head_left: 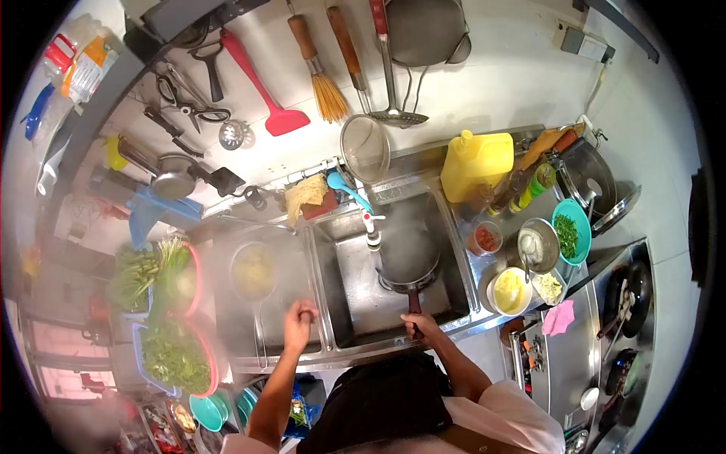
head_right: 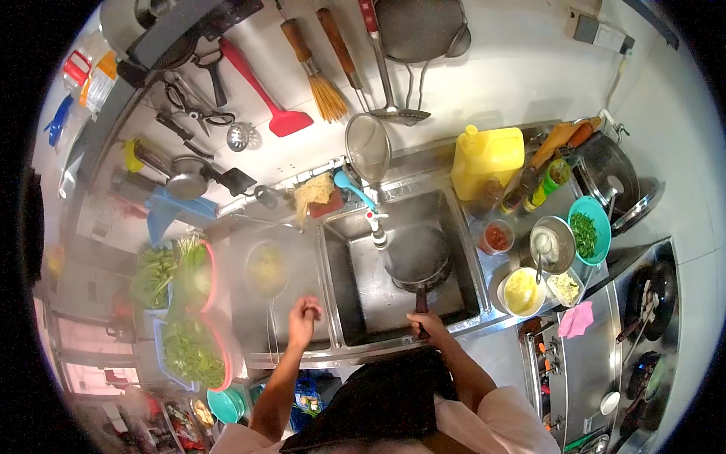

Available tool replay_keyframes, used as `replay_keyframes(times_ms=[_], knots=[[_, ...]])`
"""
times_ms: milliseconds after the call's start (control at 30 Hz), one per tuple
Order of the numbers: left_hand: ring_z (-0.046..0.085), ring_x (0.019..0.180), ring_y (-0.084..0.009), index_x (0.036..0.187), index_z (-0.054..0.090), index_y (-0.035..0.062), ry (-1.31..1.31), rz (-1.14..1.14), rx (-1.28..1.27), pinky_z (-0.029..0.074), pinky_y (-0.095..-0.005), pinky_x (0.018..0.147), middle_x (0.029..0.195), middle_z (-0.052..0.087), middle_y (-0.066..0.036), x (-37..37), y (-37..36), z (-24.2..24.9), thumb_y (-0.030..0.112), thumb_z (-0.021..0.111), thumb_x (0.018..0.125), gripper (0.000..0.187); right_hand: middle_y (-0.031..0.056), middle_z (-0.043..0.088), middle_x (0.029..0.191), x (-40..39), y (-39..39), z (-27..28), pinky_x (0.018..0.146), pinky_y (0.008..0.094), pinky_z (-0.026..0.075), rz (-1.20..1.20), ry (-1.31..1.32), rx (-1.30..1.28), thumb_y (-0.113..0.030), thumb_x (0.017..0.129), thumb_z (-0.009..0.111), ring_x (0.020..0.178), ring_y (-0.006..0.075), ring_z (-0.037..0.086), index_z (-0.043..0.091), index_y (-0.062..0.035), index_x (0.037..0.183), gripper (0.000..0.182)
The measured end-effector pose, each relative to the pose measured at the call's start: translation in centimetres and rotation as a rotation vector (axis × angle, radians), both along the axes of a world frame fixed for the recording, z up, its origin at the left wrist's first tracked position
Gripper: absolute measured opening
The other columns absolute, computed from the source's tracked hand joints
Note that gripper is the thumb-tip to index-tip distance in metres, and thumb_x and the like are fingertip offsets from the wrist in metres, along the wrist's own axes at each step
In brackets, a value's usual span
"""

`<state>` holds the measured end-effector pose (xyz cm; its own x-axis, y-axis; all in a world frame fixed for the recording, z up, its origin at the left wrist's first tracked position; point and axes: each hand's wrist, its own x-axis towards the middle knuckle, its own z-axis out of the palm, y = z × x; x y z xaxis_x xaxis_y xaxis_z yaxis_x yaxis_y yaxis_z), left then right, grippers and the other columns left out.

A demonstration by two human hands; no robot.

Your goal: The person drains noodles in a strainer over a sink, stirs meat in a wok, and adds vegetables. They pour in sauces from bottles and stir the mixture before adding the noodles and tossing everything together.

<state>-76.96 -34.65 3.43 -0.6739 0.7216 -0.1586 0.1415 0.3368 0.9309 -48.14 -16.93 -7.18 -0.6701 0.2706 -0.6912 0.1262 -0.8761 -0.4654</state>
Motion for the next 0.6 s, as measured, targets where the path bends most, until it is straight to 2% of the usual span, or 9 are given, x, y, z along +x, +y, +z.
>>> replay_keyframes(times_ms=[133, 200, 333, 367, 433, 600], knots=[[0.056, 0.065, -0.0095, 0.103, 0.055, 0.0009, -0.064, 0.137, -0.053, 0.049, -0.0240, 0.058, 0.075, 0.062, -0.005, 0.6, -5.3, -1.5, -0.008, 0.037, 0.083, 0.028, -0.0008, 0.046, 0.053, 2.2, -0.7, 1.2, 0.043, 0.0302, 0.038, -0.009, -0.034, -0.056, -0.015, 0.086, 0.065, 0.044, 0.0117, 0.045, 0.049, -0.0101, 0.067, 0.025], [0.055, 0.062, -0.0098, 0.102, 0.055, 0.0011, -0.090, 0.173, -0.060, 0.049, -0.0240, 0.057, 0.076, 0.062, -0.006, 0.9, -6.5, -1.5, -0.009, 0.037, 0.082, 0.029, -0.0001, 0.046, 0.054, 3.1, -1.1, 2.3, 0.042, 0.0301, 0.037, 0.027, 0.094, -0.089, -0.015, 0.087, 0.062, 0.043, 0.0112, 0.044, 0.048, -0.0101, 0.072, 0.021], [0.055, 0.062, -0.0096, 0.103, 0.055, 0.0018, -0.122, 0.212, -0.040, 0.049, -0.0241, 0.057, 0.076, 0.062, -0.006, 1.4, -7.7, -1.8, -0.009, 0.037, 0.080, 0.032, -0.0019, 0.043, 0.055, 2.7, -1.2, 3.2, 0.041, 0.0262, 0.033, 0.176, 0.029, -0.134, -0.015, 0.088, 0.060, 0.042, 0.0098, 0.041, 0.047, -0.0111, 0.076, 0.018], [0.055, 0.062, -0.0094, 0.104, 0.056, 0.0020, -0.139, 0.223, -0.022, 0.049, -0.0242, 0.057, 0.075, 0.062, -0.006, 1.4, -7.7, -1.9, -0.009, 0.036, 0.080, 0.032, -0.0019, 0.043, 0.055, 2.2, -1.2, 2.6, 0.041, 0.0262, 0.033, 0.180, 0.030, -0.129, -0.015, 0.088, 0.060, 0.042, 0.0098, 0.041, 0.047, -0.0111, 0.076, 0.018], [0.055, 0.062, -0.0091, 0.104, 0.056, 0.0019, -0.129, 0.215, -0.032, 0.048, -0.0239, 0.057, 0.076, 0.063, -0.006, 1.5, -7.6, -1.5, -0.009, 0.037, 0.080, 0.032, -0.0026, 0.045, 0.052, 0.4, -1.2, 0.1, 0.043, 0.0278, 0.038, 0.221, 0.211, -0.170, -0.018, 0.089, 0.061, 0.043, 0.0097, 0.042, 0.049, -0.0124, 0.070, 0.023], [0.055, 0.062, -0.0087, 0.104, 0.056, 0.0017, -0.084, 0.195, -0.047, 0.047, -0.0237, 0.057, 0.076, 0.063, -0.005, 1.3, -8.3, -0.4, -0.007, 0.038, 0.081, 0.031, -0.0030, 0.045, 0.052, -2.7, -0.2, -2.4, 0.044, 0.0277, 0.037, 0.106, 0.190, -0.274, -0.020, 0.090, 0.059, 0.043, 0.0104, 0.043, 0.050, -0.0133, 0.072, 0.022]])
